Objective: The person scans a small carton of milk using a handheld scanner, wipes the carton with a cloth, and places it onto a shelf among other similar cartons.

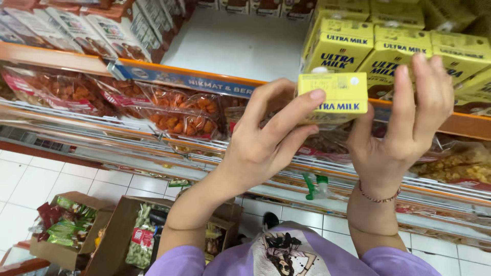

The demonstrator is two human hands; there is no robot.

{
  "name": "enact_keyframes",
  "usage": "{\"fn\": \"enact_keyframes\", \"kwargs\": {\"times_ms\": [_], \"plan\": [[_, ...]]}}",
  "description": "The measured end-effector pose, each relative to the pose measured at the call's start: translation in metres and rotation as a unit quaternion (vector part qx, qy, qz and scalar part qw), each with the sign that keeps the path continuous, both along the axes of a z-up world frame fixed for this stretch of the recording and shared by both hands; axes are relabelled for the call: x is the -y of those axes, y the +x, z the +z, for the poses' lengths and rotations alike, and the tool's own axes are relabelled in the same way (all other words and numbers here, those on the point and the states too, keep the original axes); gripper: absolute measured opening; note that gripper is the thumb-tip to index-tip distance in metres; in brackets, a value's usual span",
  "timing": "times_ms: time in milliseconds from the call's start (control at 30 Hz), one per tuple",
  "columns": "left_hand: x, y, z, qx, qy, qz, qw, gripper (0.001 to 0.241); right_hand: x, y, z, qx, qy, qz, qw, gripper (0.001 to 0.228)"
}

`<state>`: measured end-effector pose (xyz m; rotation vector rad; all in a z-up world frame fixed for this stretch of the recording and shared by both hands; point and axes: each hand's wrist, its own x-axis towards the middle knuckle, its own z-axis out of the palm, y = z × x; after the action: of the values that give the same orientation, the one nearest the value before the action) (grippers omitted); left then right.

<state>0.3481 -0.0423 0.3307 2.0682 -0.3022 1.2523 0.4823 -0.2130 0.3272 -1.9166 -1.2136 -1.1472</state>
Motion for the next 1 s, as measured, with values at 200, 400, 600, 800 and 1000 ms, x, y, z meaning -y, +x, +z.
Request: {"fn": "enact_keyframes", "kwargs": {"times_ms": [200, 400, 600, 800, 1000], "plan": [[0.001, 0.034, 0.009, 0.01, 0.002, 0.024, 1.0, 0.058, -0.006, 0.025, 0.01, -0.015, -0.05, -0.055, 0.997, 0.058], [-0.002, 0.037, 0.017, 0.003, 0.001, 0.023, 1.0, 0.061, -0.006, 0.028, 0.011, -0.008, -0.037, -0.056, 0.998, 0.053], [-0.004, 0.049, 0.016, -0.002, 0.0, 0.041, 0.999, 0.061, -0.007, 0.029, 0.01, -0.014, -0.035, -0.057, 0.998, 0.049], [-0.008, 0.06, 0.017, -0.014, 0.034, 0.094, 0.995, 0.062, -0.008, 0.03, 0.011, -0.009, -0.036, -0.065, 0.997, 0.049], [-0.01, 0.062, 0.017, -0.042, -0.003, 0.071, 0.997, 0.06, -0.009, 0.03, 0.011, -0.008, -0.033, -0.07, 0.997, 0.048]]}}
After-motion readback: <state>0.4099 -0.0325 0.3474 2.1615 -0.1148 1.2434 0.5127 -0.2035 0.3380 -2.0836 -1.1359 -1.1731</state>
